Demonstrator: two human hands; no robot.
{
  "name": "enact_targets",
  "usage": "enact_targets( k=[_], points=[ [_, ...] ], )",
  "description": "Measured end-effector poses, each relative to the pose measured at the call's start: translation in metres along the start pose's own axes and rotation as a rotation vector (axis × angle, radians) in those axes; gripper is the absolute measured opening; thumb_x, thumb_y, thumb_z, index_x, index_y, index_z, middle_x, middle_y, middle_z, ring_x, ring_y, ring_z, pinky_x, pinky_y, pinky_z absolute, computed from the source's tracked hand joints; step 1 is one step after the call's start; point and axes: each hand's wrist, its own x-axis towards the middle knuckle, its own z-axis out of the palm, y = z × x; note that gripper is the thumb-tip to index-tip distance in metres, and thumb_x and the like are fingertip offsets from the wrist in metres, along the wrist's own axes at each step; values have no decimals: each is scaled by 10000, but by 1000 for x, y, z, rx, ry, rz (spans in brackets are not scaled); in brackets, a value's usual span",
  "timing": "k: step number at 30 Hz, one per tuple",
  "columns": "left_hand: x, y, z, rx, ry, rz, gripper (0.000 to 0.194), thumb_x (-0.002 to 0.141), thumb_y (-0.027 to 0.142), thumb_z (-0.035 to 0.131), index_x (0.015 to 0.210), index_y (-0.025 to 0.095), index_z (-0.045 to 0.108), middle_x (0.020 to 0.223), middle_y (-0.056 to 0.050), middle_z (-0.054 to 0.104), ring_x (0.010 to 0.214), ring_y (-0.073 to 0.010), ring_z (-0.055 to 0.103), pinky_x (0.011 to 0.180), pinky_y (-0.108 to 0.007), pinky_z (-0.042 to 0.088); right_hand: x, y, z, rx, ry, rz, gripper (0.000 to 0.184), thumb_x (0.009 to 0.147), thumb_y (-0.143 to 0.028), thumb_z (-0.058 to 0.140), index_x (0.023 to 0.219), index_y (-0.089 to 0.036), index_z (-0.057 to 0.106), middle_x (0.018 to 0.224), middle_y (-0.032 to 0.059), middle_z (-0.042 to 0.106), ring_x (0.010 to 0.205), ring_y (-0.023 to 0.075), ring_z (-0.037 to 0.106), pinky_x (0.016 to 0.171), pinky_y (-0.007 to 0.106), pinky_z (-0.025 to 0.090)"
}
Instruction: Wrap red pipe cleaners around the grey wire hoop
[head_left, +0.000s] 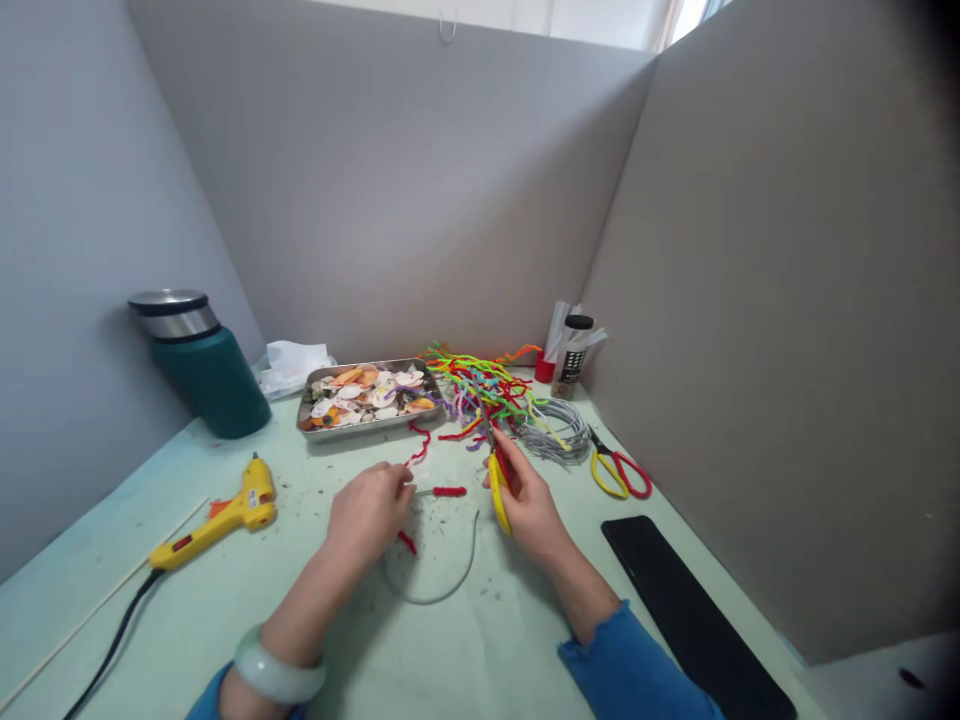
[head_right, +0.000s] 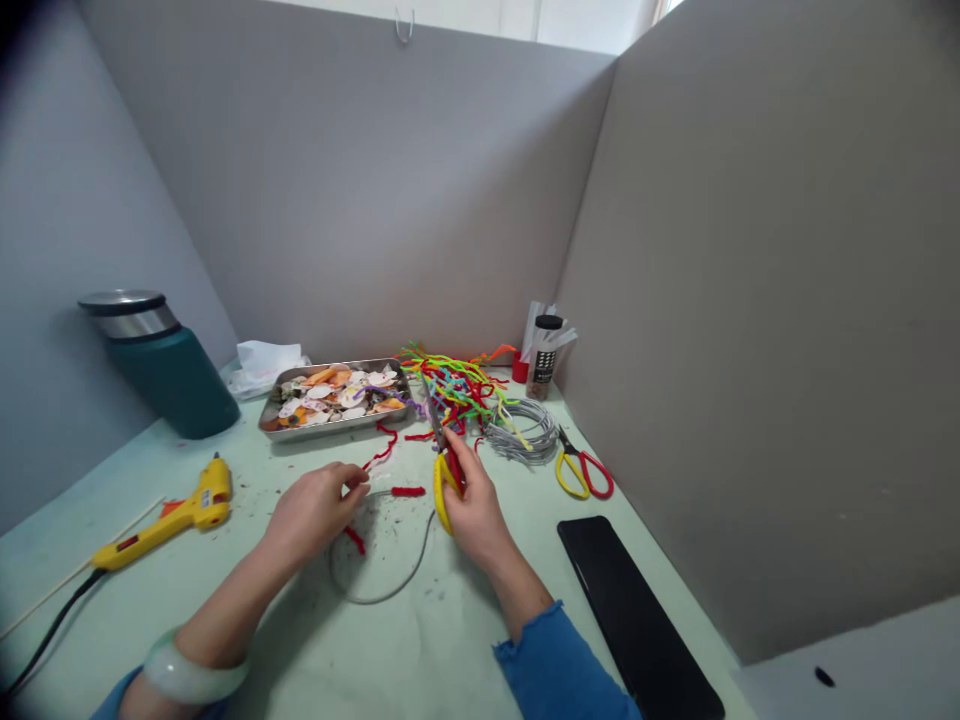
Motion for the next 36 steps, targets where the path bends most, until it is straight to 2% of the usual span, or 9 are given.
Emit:
enact_targets(
  k=[5,10,14,16,18,20,23,28,36],
  points=[
    [34,6,7,-29,62,-46,264,796,323,458,893,209,675,970,-108,669,868,-261,599,642,-297,396,0,-1,-2,-87,9,-1,679,705,-57,459,1348,-256,372,1341,44,416,1234,183,395,1074,370,276],
    [57,1,25,-361,18,-144,82,678,223,597,699,191,670,807,-109,684,891,-287,588,707,-320,406,-2,-9,3,-164,50,131,811,623,-210,706,1351,-253,352,1278,68,440,1119,222,460,985,382,373],
    [54,-8,21,-549,-17,-159,139,771,262,544,789,174,650,769,-77,677,725,-202,613,628,-276,450,-1,-13,3,144,129,223,623,728,-336,651,1300,-264,416,1197,58,494,1040,199,499,852,332,449],
    [47,-13,14,-831,-66,-199,173,819,279,512,873,154,619,769,-63,667,601,-138,590,581,-249,475,0,-18,1,428,119,291,509,801,-378,565,1283,-287,429,1099,51,528,900,174,543,662,283,481],
    [38,-16,8,-1326,-149,-291,112,804,225,557,867,139,592,746,-43,641,525,-87,551,548,-213,486,-1,-23,0,637,72,327,471,800,-365,573,1251,-295,458,1023,44,531,790,151,541,533,237,442],
    [27,-18,4,-1743,-245,-364,64,760,134,606,817,129,578,698,-12,603,480,-50,512,495,-162,467,-3,-26,1,694,8,330,519,749,-303,641,1238,-305,465,992,31,512,725,123,516,489,206,406],
    [13,-17,3,-1987,-319,-388,92,735,45,609,789,108,568,690,4,576,454,-23,478,448,-126,445,-6,-23,6,576,-66,362,646,679,-235,703,1258,-327,430,918,-5,479,613,76,452,468,181,366],
    [-1,-9,0,-1954,-259,-393,202,686,55,667,849,125,570,794,-29,637,489,-40,515,486,-158,482,-10,-17,11,209,-156,248,741,577,-243,763,1243,-241,438,917,9,508,693,116,477,602,224,424],
    [-5,-4,-4,-1499,115,-318,307,591,298,747,816,121,637,776,-63,696,510,-86,529,514,-214,437,-13,-28,15,-461,-178,-91,438,705,-293,700,1111,-246,545,910,31,547,731,159,490,643,263,414]
  ],
)
